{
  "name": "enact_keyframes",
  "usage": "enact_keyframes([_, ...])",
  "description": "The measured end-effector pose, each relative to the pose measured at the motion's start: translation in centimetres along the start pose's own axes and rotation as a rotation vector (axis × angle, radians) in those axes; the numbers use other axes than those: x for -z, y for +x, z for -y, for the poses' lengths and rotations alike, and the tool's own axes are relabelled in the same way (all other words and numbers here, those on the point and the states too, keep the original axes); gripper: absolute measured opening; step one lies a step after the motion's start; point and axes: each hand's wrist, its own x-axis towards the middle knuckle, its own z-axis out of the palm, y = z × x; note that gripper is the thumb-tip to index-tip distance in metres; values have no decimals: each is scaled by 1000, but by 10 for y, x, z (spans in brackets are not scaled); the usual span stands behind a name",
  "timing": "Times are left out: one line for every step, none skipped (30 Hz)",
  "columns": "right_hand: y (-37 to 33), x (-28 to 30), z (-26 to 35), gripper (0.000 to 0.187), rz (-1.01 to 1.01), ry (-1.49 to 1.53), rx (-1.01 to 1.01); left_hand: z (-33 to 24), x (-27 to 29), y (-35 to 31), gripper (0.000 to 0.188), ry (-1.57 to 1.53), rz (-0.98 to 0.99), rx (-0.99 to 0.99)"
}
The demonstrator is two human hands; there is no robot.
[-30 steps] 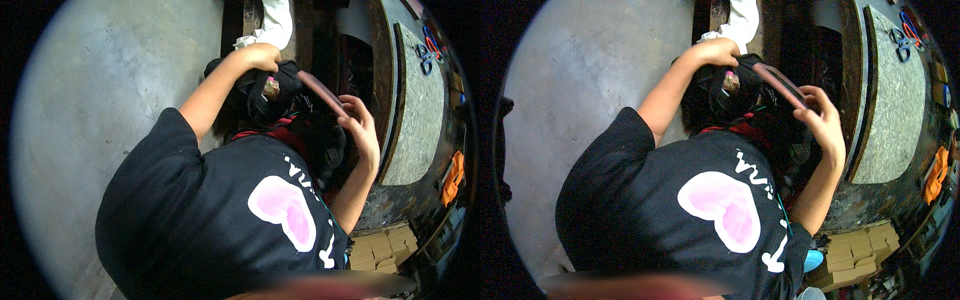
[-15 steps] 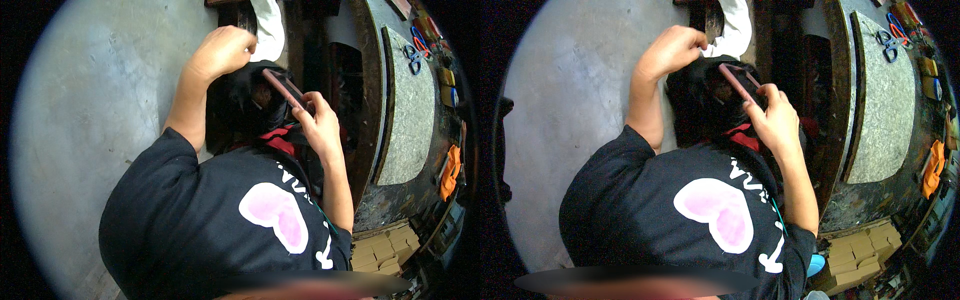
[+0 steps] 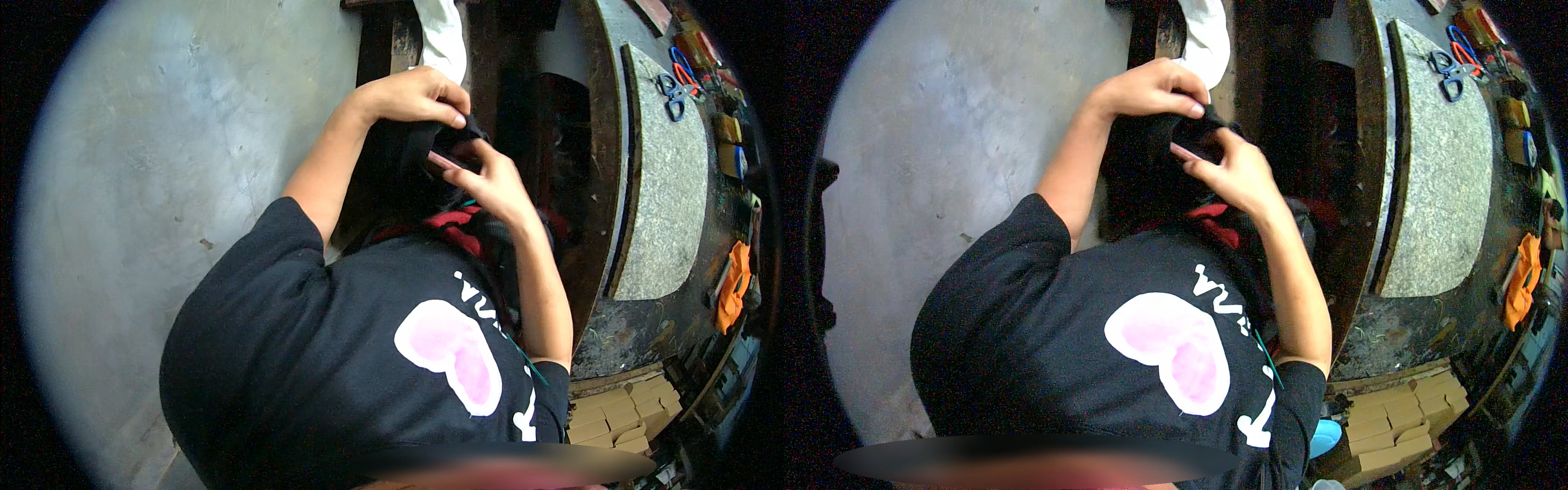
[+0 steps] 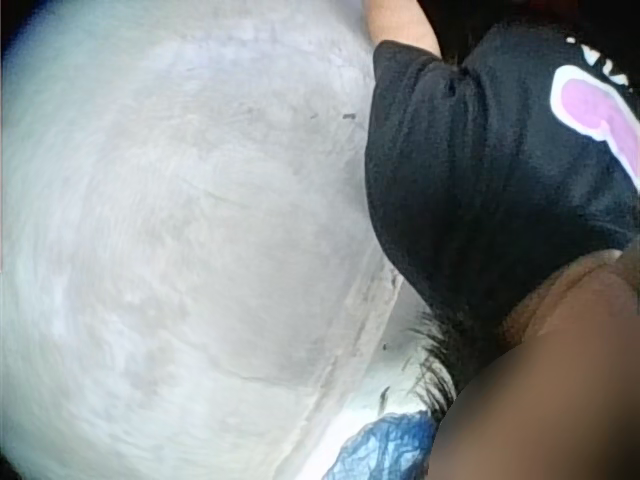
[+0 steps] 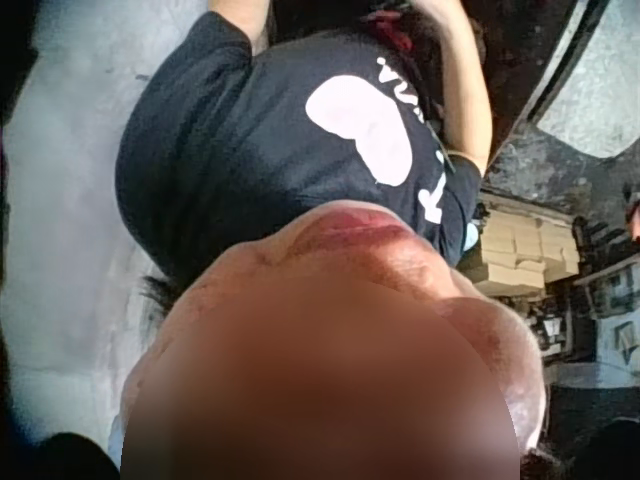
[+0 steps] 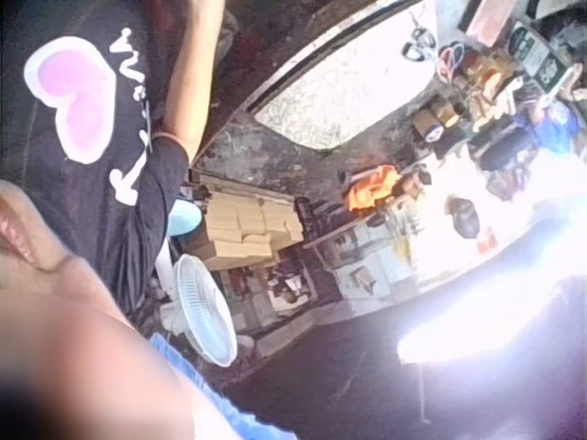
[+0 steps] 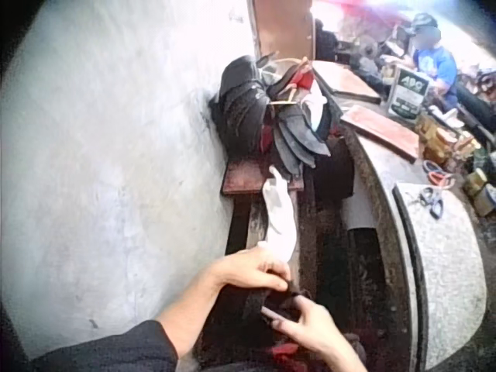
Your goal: The person assembles a segmented black protective piece by threading a green strap through its openings and securing it. They then use scissors to trim excess strap and cut a yellow tie on another similar piece. The finished item is placed with others on a nearby surface.
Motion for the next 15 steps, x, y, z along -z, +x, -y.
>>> enact_keyframes([9,-13,0,55,-30,172,93,-4,0,-3,22,-143,74,1])
enact_keyframes([17,-21,1,54,-23,64,122,-7,1,-5,20,-77,112,75])
enact_keyframes([23,-31,3,53,-33,-40,149,-7,1,-7,19,-66,162,10])
enact_keyframes([29,-43,8,53,-109,-279,133,-5,1,-9,16,-51,102,57])
enact_keyframes([33,-54,13,53,-214,-527,112,-1,0,-10,15,-150,-71,58])
enact_keyframes([37,-59,19,56,-224,-624,130,5,0,-11,15,-239,-96,112])
enact_keyframes([41,-61,23,58,-181,-656,83,12,0,-11,15,-316,-125,158])
enact_keyframes([41,-58,26,60,-185,-631,87,19,-1,-12,19,-250,-148,144])
enact_keyframes([43,-53,28,61,-131,-594,59,25,1,-14,19,-241,-147,142])
enact_keyframes([41,-43,26,67,-77,-529,88,29,5,-16,19,-260,-201,88])
enact_keyframes([40,-32,22,60,-29,-404,161,31,10,-18,18,-275,-250,41])
enact_keyframes([38,-22,16,51,-57,-298,273,31,14,-21,18,-350,-252,8])
enact_keyframes([37,-14,10,42,-118,-197,378,30,19,-23,17,-422,-252,-30])
enact_keyframes([34,-9,3,30,-188,-357,315,27,22,-24,17,-493,-264,-73])
enact_keyframes([35,-7,-3,29,-224,-423,299,23,24,-24,16,-707,-141,-140])
